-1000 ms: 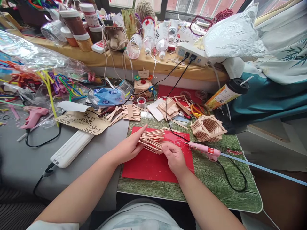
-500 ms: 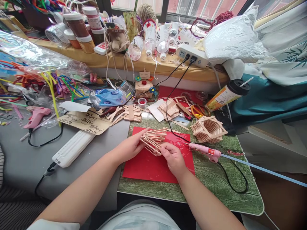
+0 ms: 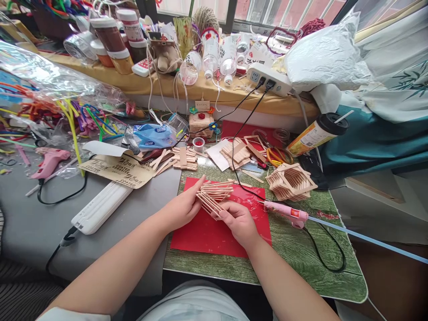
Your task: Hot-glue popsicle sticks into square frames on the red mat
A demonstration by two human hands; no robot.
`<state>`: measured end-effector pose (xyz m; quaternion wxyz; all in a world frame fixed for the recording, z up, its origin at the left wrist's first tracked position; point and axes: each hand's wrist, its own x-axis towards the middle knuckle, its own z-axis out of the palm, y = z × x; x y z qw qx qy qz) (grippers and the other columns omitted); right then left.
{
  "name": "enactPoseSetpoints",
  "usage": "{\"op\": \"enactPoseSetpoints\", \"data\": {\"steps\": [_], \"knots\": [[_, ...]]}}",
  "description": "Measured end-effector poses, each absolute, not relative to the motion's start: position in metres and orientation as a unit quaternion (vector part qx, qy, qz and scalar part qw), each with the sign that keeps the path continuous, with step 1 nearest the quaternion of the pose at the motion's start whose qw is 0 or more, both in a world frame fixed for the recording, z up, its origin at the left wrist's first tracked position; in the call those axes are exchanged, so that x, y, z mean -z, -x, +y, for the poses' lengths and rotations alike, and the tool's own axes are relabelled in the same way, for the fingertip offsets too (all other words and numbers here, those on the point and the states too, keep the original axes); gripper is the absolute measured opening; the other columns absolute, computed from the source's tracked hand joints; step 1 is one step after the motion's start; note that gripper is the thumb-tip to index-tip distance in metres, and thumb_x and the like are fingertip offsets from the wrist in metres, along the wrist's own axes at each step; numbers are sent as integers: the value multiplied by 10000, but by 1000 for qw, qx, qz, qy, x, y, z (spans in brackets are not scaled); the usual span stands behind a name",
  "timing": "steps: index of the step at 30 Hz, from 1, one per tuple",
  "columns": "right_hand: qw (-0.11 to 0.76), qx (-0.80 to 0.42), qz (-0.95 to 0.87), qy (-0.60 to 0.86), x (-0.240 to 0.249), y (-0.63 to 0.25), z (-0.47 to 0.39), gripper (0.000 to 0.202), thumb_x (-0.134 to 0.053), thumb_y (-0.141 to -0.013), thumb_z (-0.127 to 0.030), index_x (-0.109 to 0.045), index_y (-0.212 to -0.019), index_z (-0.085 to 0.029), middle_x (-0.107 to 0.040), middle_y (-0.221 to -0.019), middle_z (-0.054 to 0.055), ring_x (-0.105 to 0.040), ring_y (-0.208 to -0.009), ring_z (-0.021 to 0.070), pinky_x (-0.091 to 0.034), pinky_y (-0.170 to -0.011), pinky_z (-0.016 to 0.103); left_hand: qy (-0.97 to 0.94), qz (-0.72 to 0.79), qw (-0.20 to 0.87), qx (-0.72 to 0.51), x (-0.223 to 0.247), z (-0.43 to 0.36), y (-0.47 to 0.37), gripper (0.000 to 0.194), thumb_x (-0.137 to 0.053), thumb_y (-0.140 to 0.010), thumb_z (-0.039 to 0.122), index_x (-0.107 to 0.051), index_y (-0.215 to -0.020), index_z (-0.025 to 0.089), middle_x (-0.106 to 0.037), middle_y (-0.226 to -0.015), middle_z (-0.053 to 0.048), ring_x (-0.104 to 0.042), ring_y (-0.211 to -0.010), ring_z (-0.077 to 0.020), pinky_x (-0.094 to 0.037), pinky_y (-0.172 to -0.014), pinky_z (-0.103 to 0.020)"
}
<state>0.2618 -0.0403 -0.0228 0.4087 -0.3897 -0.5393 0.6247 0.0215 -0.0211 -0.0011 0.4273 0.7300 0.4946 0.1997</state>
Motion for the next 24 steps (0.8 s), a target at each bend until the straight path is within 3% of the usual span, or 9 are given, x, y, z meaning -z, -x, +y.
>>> {"op": "enactPoseSetpoints", "data": {"steps": [6, 14, 19, 24], "knots": [[412, -629, -537, 382, 20, -261, -39, 352, -735, -968, -558, -816, -920, -220, -804, -936, 77, -736, -903, 230, -610, -820, 345, -707, 537, 413, -204, -4, -21, -32, 746, -479, -1052, 364, -198, -1730, 230, -637, -1536, -114, -664, -1344, -291, -545, -1123, -430], [400, -630, -562, 356, 21, -263, -40, 401, -586, -1070, -522, -849, -1028, -222, -790, -869, 64, -706, -746, 202, -591, -753, 338, -703, 523, 416, -244, 7, -21, -32, 747, -509, -1029, 325, -240, -1720, 234, -627, -1551, -120, -655, -1363, -286, -528, -1137, -427], [415, -599, -574, 373, 18, -261, -42, 360, -606, -1068, -477, -864, -995, -237, -818, -897, 61, -746, -815, 209, -600, -796, 329, -702, 524, 414, -249, 5, -21, -33, 727, -515, -1024, 319, -271, -1705, 244, -692, -1459, -102, -720, -1228, -257, -563, -1049, -376], [395, -594, -593, 374, 9, -258, -45, 406, -600, -1061, -495, -860, -954, -202, -826, -879, 79, -747, -764, 205, -611, -741, 321, -698, 545, 399, -238, 2, -22, -34, 724, -518, -1010, 304, -291, -1695, 250, -752, -1313, -85, -744, -1076, -244, -580, -947, -362]]}}
